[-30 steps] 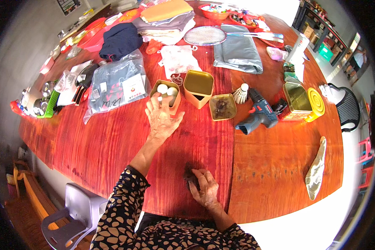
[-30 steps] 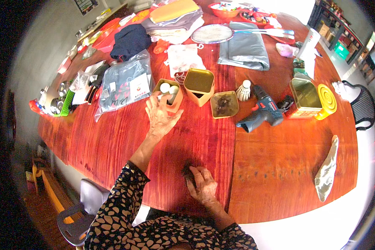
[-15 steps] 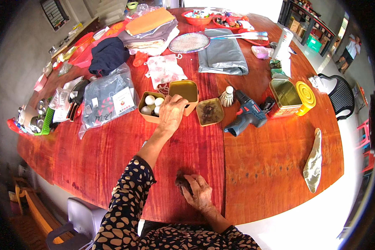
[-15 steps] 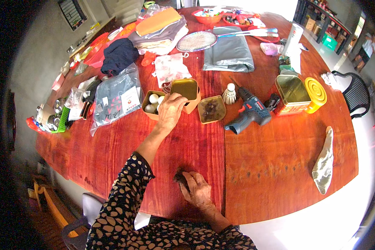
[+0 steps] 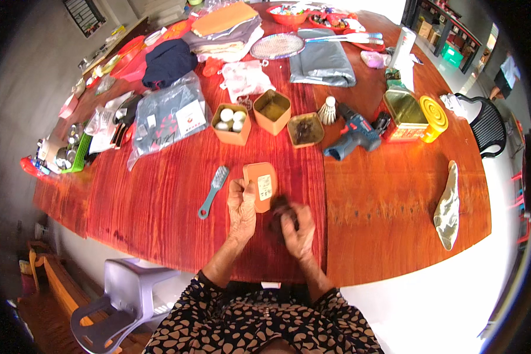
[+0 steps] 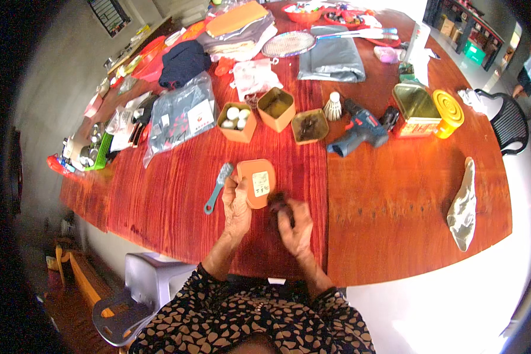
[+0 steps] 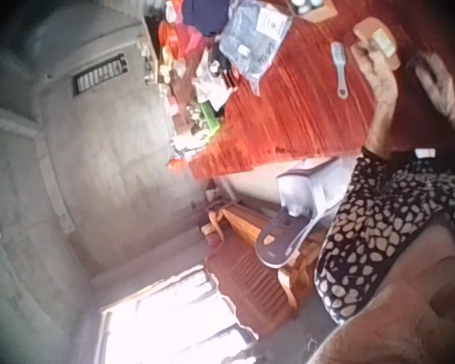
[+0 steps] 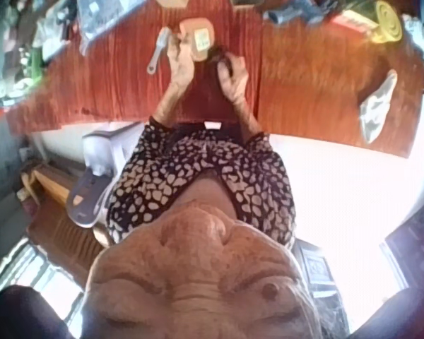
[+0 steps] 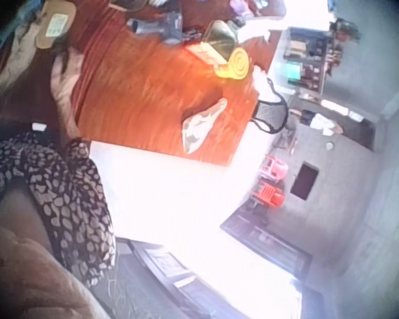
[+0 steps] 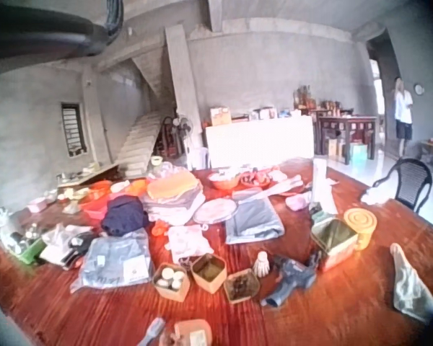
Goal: The person cleans a small metal tin and several white spherical objects using a dark cloth. They wipe the inside and outside of the tin, then pick up the spheres one by one to wipe them individually before placing them back into the tin.
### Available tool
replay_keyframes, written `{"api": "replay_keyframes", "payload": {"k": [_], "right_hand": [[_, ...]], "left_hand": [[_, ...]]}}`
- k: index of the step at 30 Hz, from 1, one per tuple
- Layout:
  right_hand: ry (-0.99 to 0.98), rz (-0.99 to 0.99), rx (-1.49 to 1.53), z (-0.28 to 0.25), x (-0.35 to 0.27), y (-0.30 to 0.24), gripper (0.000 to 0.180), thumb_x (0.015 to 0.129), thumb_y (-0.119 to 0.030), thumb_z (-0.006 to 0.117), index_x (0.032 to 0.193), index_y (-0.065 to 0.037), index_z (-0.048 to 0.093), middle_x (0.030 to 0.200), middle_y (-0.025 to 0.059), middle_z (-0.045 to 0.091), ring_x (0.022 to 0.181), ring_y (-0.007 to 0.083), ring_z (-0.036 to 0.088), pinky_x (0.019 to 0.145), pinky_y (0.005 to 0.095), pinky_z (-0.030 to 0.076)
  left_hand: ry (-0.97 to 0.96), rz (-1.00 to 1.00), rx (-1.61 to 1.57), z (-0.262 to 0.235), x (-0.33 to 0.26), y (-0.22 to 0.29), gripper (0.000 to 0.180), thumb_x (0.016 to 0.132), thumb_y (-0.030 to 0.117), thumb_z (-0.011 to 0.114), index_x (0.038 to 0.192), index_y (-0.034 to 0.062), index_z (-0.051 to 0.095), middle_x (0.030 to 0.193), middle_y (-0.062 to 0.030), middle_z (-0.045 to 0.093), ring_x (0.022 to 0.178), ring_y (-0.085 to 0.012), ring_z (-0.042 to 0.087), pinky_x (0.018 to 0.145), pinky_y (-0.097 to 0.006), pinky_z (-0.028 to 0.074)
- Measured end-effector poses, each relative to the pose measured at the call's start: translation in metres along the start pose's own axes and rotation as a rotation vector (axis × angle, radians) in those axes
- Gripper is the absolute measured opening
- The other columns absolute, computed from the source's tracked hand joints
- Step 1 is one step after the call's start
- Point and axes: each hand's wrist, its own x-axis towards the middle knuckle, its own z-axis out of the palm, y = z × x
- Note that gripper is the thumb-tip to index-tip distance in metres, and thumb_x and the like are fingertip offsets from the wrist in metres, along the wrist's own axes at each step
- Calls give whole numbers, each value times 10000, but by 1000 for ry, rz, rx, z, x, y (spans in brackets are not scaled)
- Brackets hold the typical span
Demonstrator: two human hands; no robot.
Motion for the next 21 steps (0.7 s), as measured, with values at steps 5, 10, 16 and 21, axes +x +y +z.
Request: {"api": "replay_keyframes", "payload": {"k": [5,10,16,21], "right_hand": [[150,-154,39,-19,7,-54,386,836,-52,615,1208,-30,513,1083,176,514,985,328,528,851,397,455],[3,-473,-221,-21,0,-87,374,753,-88,645,1126,-75,622,1117,105,530,993,289,465,880,398,384],[187,-187,-72,-35,20,-76,298,827,-78,562,1122,-42,589,1061,146,562,994,318,524,875,410,415],[32,-263,126,-39,13,-82,318,804,-75,572,1120,-43,590,1154,157,574,1063,326,546,903,404,427]], "left_hand": [[-34,-140,-110,6,-42,11,192,864,55,654,945,79,481,896,5,558,815,-74,561,745,-260,499],[-279,-127,-459,11,-75,23,234,883,114,654,1033,71,480,1053,-10,530,951,-91,545,833,-253,493],[-307,-210,-365,9,-89,31,213,869,-6,624,1017,69,491,1073,-28,550,981,-97,555,896,-272,473],[-337,-237,-402,13,-96,46,355,870,28,622,1194,27,476,1187,-74,567,1116,-168,547,970,-352,452]]}}
